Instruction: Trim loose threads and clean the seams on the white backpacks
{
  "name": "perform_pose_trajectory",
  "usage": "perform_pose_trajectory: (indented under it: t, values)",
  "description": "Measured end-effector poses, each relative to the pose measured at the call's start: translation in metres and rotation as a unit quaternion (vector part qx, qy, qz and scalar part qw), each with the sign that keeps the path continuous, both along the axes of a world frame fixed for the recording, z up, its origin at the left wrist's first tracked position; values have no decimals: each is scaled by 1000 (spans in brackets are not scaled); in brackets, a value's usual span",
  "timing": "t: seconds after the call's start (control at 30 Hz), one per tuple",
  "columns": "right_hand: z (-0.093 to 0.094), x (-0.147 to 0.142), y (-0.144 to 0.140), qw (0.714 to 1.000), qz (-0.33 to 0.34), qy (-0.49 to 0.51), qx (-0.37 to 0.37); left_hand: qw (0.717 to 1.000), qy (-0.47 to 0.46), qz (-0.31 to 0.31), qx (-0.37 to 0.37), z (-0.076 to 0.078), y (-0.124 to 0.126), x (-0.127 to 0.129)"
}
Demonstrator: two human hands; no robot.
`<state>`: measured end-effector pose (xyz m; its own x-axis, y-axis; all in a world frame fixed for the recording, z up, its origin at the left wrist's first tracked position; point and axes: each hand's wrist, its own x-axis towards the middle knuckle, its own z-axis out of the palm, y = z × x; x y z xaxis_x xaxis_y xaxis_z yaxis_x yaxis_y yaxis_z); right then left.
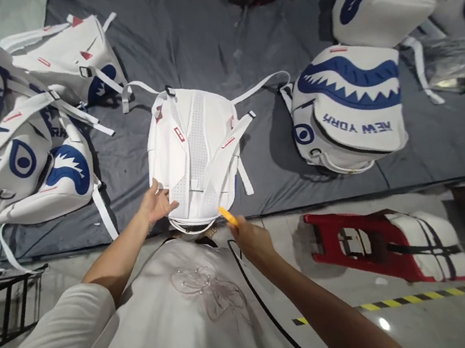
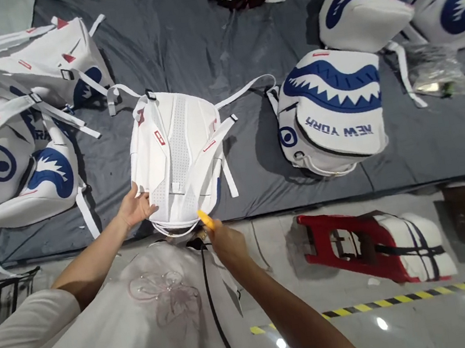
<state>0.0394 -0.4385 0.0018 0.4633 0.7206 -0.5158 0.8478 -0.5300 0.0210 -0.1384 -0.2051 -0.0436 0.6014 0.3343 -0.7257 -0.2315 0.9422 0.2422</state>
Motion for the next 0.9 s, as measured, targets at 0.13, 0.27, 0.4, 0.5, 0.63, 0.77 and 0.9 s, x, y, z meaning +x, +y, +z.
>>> perform_pose_trajectory:
  t: [0.13, 0.27, 0.4, 0.5, 0.63, 0.77, 0.9]
  values:
    - [-2, -14, 11, 1000, -17, 22, 13, 998, -38, -36, -17, -12, 8, -6]
    - [2, 0, -1, 998, -66, 4, 6, 997, -61, -42, -18, -18, 14, -6]
    - [1, 9, -5, 994, -110, -16, 1, 996, -74, -52, -19, -20, 18, -7]
    - [-7, 5, 2, 994, -109, -6, 12, 995, -81, -55, -17, -23, 20, -9]
    - [-18, 10, 7, 993, -116, -3, 12, 994, -83, -65, -18, -26, 18, -6]
    - [-15, 17, 1, 993, -118, -2, 14, 993, -93, -72, -25, -25, 17, -3]
    - [-3, 15, -10, 993, -117, 2, 11, 993, -108, -51, -26, -23, 19, -5]
